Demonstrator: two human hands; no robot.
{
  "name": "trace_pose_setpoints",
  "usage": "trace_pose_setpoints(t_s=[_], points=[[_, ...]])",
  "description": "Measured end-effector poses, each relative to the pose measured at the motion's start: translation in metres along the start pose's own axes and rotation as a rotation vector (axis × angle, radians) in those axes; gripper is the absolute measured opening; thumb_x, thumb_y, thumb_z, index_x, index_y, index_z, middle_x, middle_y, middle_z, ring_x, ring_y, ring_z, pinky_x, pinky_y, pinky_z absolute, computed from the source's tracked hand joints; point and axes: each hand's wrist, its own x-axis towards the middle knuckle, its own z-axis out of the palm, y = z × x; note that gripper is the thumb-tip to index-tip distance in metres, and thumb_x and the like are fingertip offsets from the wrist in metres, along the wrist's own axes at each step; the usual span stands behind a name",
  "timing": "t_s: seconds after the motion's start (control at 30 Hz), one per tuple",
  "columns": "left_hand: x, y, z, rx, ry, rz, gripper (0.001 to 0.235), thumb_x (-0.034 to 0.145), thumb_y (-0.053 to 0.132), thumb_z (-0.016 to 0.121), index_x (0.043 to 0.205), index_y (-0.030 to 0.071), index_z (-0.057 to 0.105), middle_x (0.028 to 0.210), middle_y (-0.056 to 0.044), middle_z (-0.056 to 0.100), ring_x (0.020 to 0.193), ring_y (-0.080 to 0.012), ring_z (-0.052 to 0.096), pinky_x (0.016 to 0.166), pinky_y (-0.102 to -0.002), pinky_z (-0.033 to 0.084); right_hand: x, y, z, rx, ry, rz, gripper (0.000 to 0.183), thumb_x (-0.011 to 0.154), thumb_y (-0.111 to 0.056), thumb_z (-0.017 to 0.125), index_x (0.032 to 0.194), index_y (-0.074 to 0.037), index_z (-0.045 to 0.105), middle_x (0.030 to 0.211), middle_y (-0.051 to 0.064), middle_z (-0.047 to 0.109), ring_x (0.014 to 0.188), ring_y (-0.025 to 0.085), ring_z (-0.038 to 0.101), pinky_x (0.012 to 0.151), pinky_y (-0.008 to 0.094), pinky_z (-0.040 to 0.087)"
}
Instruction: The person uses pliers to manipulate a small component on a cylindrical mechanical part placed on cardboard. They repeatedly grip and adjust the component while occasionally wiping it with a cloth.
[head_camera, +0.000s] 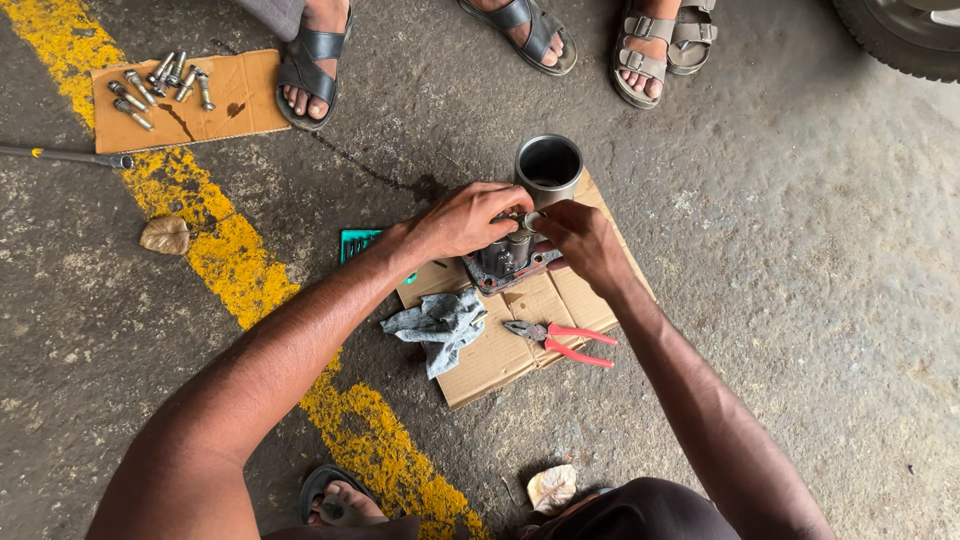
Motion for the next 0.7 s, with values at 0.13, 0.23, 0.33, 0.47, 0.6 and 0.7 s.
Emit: trace_pose_setpoints(t_s=[0.13, 0.23, 0.33, 0.47, 0.6, 0.7], points=[[-0.003, 0.005, 0.0, 0.025, 0.033, 0.043, 0.026, 0.092, 0.011, 0.071, 0.117, 0.008, 0.063, 0.107, -0.007, 0.071, 0.103, -0.0263, 0.071, 0.086, -0.041, 0.057, 0.004, -0.004, -0.01, -0.018, -0.08, 0.005, 0.032, 0.098, -0.02, 0.06, 0.122, 0.0, 0.066, 0.107, 0.011, 0.075, 0.09, 0.018, 0.078, 0.066, 0.033, 0.066], [-0.002, 0.007, 0.001, 0.105, 0.044, 0.102, 0.024, 0.091, 0.012, 0.073, 0.113, 0.009, 0.064, 0.102, -0.007, 0.069, 0.098, -0.0259, 0.07, 0.082, -0.041, 0.057, 0.007, -0.006, -0.013, 0.003, -0.111, 0.015, 0.032, 0.098, -0.019, 0.061, 0.123, -0.001, 0.066, 0.109, 0.01, 0.074, 0.089, 0.018, 0.077, 0.068, 0.032, 0.066], [0.0, 0.005, 0.001, 0.167, 0.06, 0.164, 0.023, 0.091, 0.013, 0.074, 0.111, 0.009, 0.064, 0.1, -0.007, 0.067, 0.095, -0.0257, 0.07, 0.08, -0.04, 0.057, 0.011, -0.006, -0.014, 0.026, -0.122, 0.046, 0.031, 0.099, -0.019, 0.062, 0.124, 0.0, 0.065, 0.109, 0.01, 0.074, 0.089, 0.018, 0.077, 0.069, 0.033, 0.066], [0.002, 0.001, 0.004, 0.212, 0.054, 0.21, 0.024, 0.091, 0.011, 0.073, 0.113, 0.008, 0.063, 0.1, -0.006, 0.065, 0.094, -0.0245, 0.07, 0.077, -0.037, 0.059, 0.014, -0.005, -0.013, 0.08, -0.132, 0.058, 0.032, 0.099, -0.019, 0.061, 0.126, -0.001, 0.063, 0.111, 0.009, 0.073, 0.089, 0.017, 0.076, 0.072, 0.034, 0.068], [0.003, -0.003, 0.006, 0.27, 0.068, 0.273, 0.023, 0.091, 0.012, 0.075, 0.11, 0.008, 0.062, 0.098, -0.006, 0.064, 0.093, -0.0245, 0.07, 0.076, -0.037, 0.06, 0.015, -0.001, -0.013, 0.111, -0.144, 0.055, 0.029, 0.099, -0.017, 0.061, 0.124, -0.001, 0.064, 0.111, 0.01, 0.073, 0.087, 0.017, 0.075, 0.072, 0.034, 0.067], [0.003, -0.003, 0.005, 0.292, 0.053, 0.286, 0.024, 0.091, 0.013, 0.075, 0.11, 0.007, 0.061, 0.097, -0.007, 0.064, 0.092, -0.0247, 0.07, 0.075, -0.038, 0.061, 0.017, 0.005, -0.013, 0.128, -0.14, 0.056, 0.025, 0.1, -0.016, 0.06, 0.119, -0.001, 0.064, 0.108, 0.009, 0.072, 0.087, 0.017, 0.075, 0.07, 0.033, 0.067]])
